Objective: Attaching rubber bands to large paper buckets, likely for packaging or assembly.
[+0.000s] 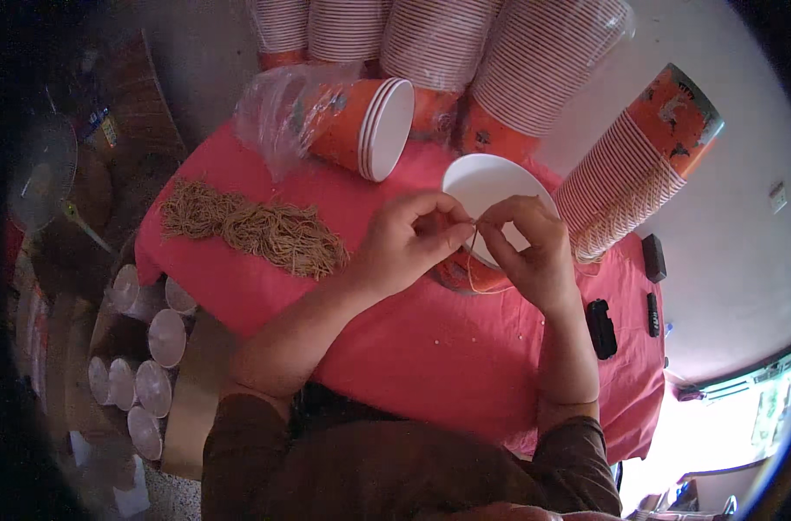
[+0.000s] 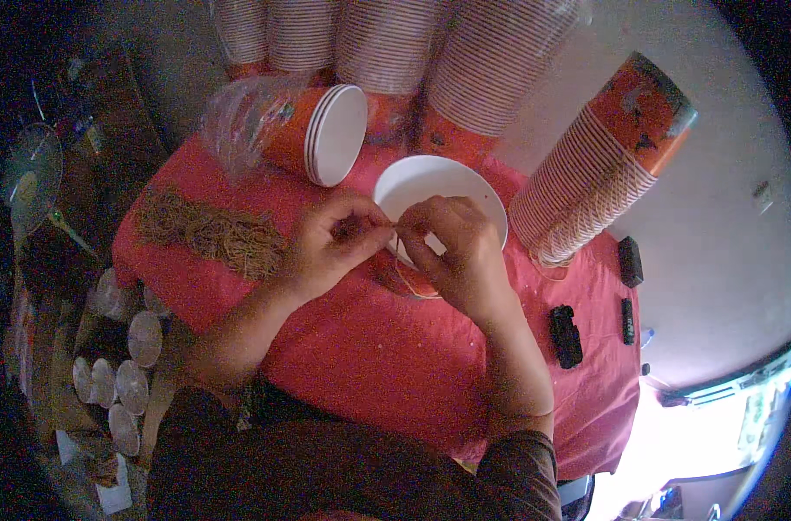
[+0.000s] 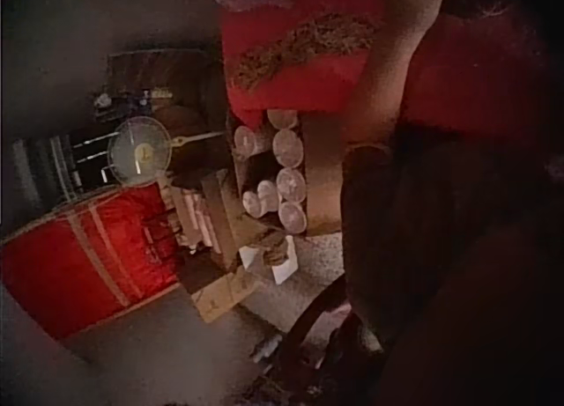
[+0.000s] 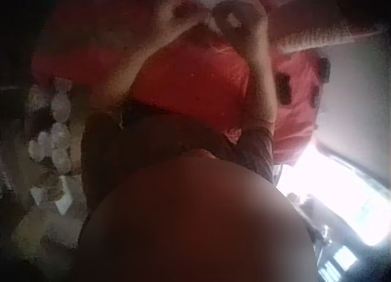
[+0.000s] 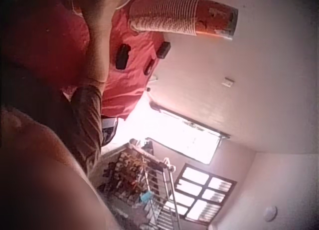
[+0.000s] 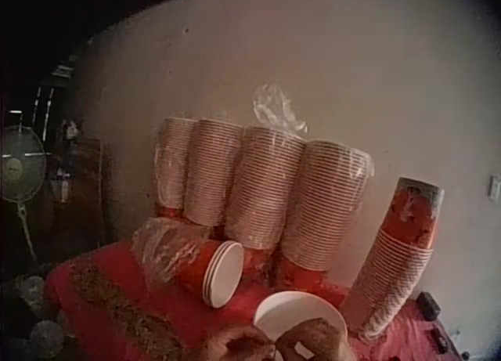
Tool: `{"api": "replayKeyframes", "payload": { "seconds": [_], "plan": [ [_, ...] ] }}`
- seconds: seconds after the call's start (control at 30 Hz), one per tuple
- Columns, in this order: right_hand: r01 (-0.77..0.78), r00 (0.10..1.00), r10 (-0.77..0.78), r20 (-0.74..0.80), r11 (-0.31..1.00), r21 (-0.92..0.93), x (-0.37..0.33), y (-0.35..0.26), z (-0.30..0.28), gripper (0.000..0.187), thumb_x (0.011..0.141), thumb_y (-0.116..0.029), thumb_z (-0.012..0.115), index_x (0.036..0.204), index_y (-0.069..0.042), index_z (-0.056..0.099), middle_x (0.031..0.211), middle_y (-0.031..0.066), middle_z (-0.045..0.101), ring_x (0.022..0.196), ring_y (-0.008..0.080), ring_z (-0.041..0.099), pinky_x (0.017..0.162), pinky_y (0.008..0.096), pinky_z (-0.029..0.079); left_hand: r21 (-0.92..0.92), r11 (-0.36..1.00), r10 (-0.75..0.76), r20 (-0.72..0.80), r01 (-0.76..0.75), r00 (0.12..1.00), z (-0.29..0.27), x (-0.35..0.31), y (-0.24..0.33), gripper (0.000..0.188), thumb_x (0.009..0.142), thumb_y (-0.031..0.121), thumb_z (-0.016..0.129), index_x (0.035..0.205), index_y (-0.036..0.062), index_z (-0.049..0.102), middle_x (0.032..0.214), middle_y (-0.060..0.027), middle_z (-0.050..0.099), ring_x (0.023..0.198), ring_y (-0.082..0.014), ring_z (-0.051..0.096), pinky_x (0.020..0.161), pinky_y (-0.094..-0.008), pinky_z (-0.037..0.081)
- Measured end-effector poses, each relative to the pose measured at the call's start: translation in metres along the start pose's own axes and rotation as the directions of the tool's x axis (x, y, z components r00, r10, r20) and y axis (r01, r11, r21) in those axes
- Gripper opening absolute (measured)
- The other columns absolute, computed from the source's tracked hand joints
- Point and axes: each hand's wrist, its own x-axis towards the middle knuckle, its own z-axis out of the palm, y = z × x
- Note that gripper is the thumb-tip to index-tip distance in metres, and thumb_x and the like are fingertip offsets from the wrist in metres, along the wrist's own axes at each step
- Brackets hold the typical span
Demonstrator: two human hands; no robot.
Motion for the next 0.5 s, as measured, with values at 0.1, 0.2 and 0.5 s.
{"api": "replayKeyframes", "payload": {
  "seconds": [0.1, 0.2, 0.5],
  "plan": [
    [-0.002, 1.000, 0.002, 0.007, 1.000, 0.029, -0.0005, -0.0002, 0.0004, 0.011, 0.073, -0.002, 0.068, 0.083, -0.003, 0.063, 0.081, 0.0095, 0.065, 0.078, 0.0286, 0.063, 0.076, 0.0383, 0.047, -0.168, 0.986, -0.001, -0.055, -0.009, 0.998, 0.0057, 0.0001, 0.0018, 0.013, 0.086, 0.010, 0.066, 0.095, 0.0025, 0.061, 0.077, 0.0040, 0.056, 0.064, -0.0011, 0.047, 0.055, -0.0197, 0.039],
    [-0.007, 1.000, 0.006, 0.018, 0.999, 0.031, -0.0002, -0.0010, 0.0007, 0.011, 0.073, -0.002, 0.068, 0.083, -0.002, 0.063, 0.082, 0.0100, 0.065, 0.078, 0.0287, 0.064, 0.077, 0.0380, 0.047, -0.224, 0.968, -0.116, 0.012, 0.116, 0.993, 0.0048, -0.0007, 0.0041, 0.012, 0.086, 0.010, 0.065, 0.094, 0.0029, 0.060, 0.077, 0.0034, 0.056, 0.067, -0.0022, 0.050, 0.057, -0.0199, 0.041],
    [0.018, 0.999, -0.018, -0.031, 1.000, 0.019, 0.0016, -0.0039, 0.0039, 0.013, 0.071, 0.003, 0.069, 0.082, -0.003, 0.064, 0.080, 0.0062, 0.066, 0.079, 0.0230, 0.062, 0.074, 0.0334, 0.047, -0.240, 0.963, -0.118, 0.029, 0.122, 0.993, 0.0041, -0.0002, 0.0040, 0.007, 0.089, 0.008, 0.058, 0.094, 0.0023, 0.058, 0.078, 0.0031, 0.056, 0.072, -0.0029, 0.052, 0.063, -0.0207, 0.044]
  ]
}}
